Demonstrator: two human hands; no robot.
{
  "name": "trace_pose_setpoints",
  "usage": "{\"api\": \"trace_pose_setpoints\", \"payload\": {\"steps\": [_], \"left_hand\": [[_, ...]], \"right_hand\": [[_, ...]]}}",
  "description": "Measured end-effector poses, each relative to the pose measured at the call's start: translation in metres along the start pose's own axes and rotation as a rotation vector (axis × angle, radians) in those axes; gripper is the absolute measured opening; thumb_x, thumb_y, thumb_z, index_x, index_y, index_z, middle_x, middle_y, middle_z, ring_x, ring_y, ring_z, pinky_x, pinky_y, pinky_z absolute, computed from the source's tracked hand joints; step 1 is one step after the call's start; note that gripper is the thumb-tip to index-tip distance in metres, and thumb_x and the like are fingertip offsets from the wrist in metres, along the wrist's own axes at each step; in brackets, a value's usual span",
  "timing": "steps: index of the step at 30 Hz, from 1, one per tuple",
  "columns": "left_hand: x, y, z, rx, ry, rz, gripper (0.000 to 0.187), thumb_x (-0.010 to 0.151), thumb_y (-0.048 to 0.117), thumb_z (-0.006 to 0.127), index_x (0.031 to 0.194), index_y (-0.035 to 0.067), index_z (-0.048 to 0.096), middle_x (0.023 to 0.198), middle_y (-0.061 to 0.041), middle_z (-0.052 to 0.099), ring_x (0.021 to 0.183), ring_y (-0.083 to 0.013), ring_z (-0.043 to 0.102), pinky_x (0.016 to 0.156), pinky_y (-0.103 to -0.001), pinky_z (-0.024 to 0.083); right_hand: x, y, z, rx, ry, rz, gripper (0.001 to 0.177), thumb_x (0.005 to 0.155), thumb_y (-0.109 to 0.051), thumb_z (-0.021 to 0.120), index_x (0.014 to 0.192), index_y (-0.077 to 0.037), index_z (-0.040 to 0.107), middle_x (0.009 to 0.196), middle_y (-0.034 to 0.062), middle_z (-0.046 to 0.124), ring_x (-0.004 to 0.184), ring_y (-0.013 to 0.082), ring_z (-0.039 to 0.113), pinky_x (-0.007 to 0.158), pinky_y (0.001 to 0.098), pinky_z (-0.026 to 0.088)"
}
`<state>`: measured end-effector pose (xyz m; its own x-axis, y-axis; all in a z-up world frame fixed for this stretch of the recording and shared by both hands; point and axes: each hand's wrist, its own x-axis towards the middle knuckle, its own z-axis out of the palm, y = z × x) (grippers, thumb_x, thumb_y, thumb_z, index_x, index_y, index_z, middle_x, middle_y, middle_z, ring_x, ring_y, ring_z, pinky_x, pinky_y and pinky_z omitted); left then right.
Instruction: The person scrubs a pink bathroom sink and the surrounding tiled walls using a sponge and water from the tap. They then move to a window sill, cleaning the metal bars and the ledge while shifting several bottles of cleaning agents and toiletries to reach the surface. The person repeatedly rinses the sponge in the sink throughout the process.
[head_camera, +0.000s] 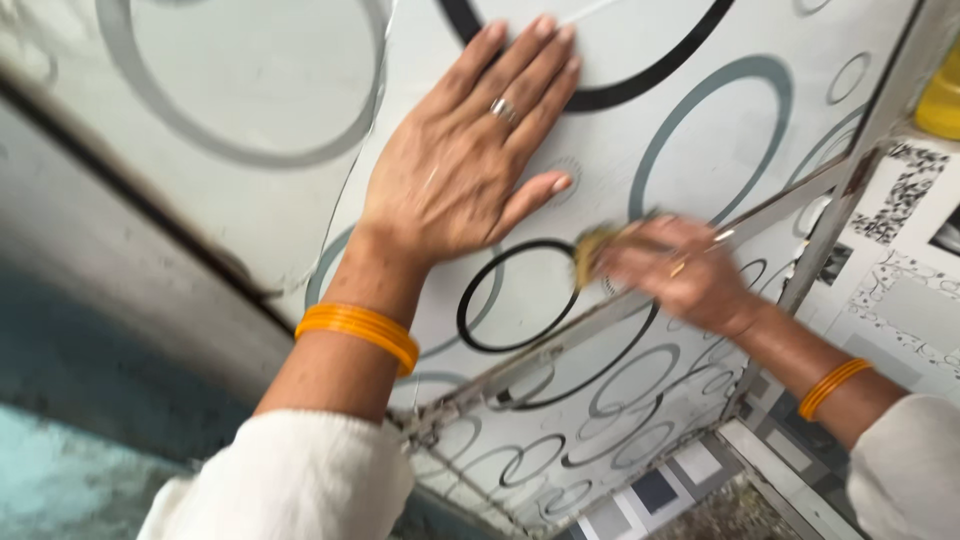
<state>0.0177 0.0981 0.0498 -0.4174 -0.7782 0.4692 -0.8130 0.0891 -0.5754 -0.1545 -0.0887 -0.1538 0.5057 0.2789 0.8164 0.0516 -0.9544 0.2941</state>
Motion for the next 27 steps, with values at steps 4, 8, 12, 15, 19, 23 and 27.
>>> {"api": "trace_pose_setpoints", "payload": {"steps": [4, 8, 12, 15, 19, 23, 27], "left_hand": [[-0.003, -0.002, 0.000, 0.021, 0.003, 0.008, 0.078, 0.114, 0.058, 0.035, 0.163, -0.002, 0.034, 0.170, -0.017, 0.032, 0.159, -0.0267, 0.023, 0.132, -0.043, 0.010], [-0.006, -0.001, -0.001, -0.015, 0.017, 0.009, 0.075, 0.115, 0.055, 0.036, 0.163, -0.002, 0.034, 0.169, -0.017, 0.034, 0.158, -0.0283, 0.024, 0.131, -0.044, 0.011], [-0.006, -0.001, 0.001, -0.014, 0.019, 0.016, 0.075, 0.116, 0.056, 0.035, 0.163, -0.002, 0.035, 0.168, -0.017, 0.037, 0.157, -0.0294, 0.028, 0.130, -0.043, 0.014], [-0.007, 0.001, 0.004, 0.026, 0.051, 0.008, 0.074, 0.118, 0.058, 0.035, 0.163, 0.000, 0.037, 0.166, -0.017, 0.040, 0.154, -0.0289, 0.033, 0.130, -0.043, 0.017], [-0.011, -0.003, 0.006, 0.046, 0.022, 0.008, 0.076, 0.117, 0.060, 0.033, 0.164, 0.000, 0.036, 0.164, -0.017, 0.042, 0.153, -0.0278, 0.035, 0.127, -0.043, 0.022], [-0.009, -0.002, 0.013, 0.099, 0.039, -0.002, 0.076, 0.115, 0.061, 0.033, 0.162, 0.001, 0.035, 0.163, -0.015, 0.042, 0.151, -0.0275, 0.035, 0.125, -0.043, 0.023], [-0.009, -0.002, 0.015, 0.117, 0.080, 0.016, 0.076, 0.117, 0.060, 0.033, 0.163, 0.000, 0.035, 0.165, -0.016, 0.041, 0.154, -0.0276, 0.034, 0.127, -0.043, 0.022]], "right_hand": [[-0.001, -0.019, 0.020, -0.077, 0.081, 0.110, 0.026, 0.097, -0.005, 0.068, 0.120, -0.017, 0.072, 0.123, -0.0007, 0.071, 0.115, 0.0210, 0.063, 0.100, 0.0344, 0.056], [0.045, -0.066, 0.048, 0.581, 0.091, 0.102, 0.039, 0.104, -0.010, 0.065, 0.140, -0.013, 0.053, 0.132, 0.0046, 0.066, 0.119, 0.0169, 0.067, 0.100, 0.0297, 0.057], [0.094, -0.124, 0.068, 0.356, -0.060, -0.289, 0.049, 0.104, -0.014, 0.067, 0.149, -0.018, 0.047, 0.130, 0.0005, 0.062, 0.121, 0.0177, 0.062, 0.096, 0.0355, 0.059], [0.094, -0.127, 0.067, 0.238, -0.150, -0.412, 0.055, 0.101, -0.018, 0.067, 0.153, -0.019, 0.048, 0.133, 0.0000, 0.058, 0.123, 0.0193, 0.059, 0.089, 0.0331, 0.057], [0.049, -0.073, 0.064, 0.188, -0.220, -0.461, 0.057, 0.098, -0.015, 0.059, 0.153, -0.025, 0.046, 0.151, -0.0084, 0.055, 0.135, 0.0128, 0.057, 0.114, 0.0331, 0.048], [-0.019, -0.001, 0.028, 0.309, -0.524, 0.008, 0.033, 0.091, -0.026, 0.066, 0.124, -0.020, 0.064, 0.138, 0.0030, 0.059, 0.126, 0.0237, 0.056, 0.104, 0.0366, 0.051], [-0.033, 0.002, 0.029, -0.026, -0.186, -0.107, 0.027, 0.092, -0.019, 0.070, 0.119, -0.020, 0.068, 0.130, -0.0045, 0.063, 0.121, 0.0165, 0.060, 0.101, 0.0371, 0.056]]}}
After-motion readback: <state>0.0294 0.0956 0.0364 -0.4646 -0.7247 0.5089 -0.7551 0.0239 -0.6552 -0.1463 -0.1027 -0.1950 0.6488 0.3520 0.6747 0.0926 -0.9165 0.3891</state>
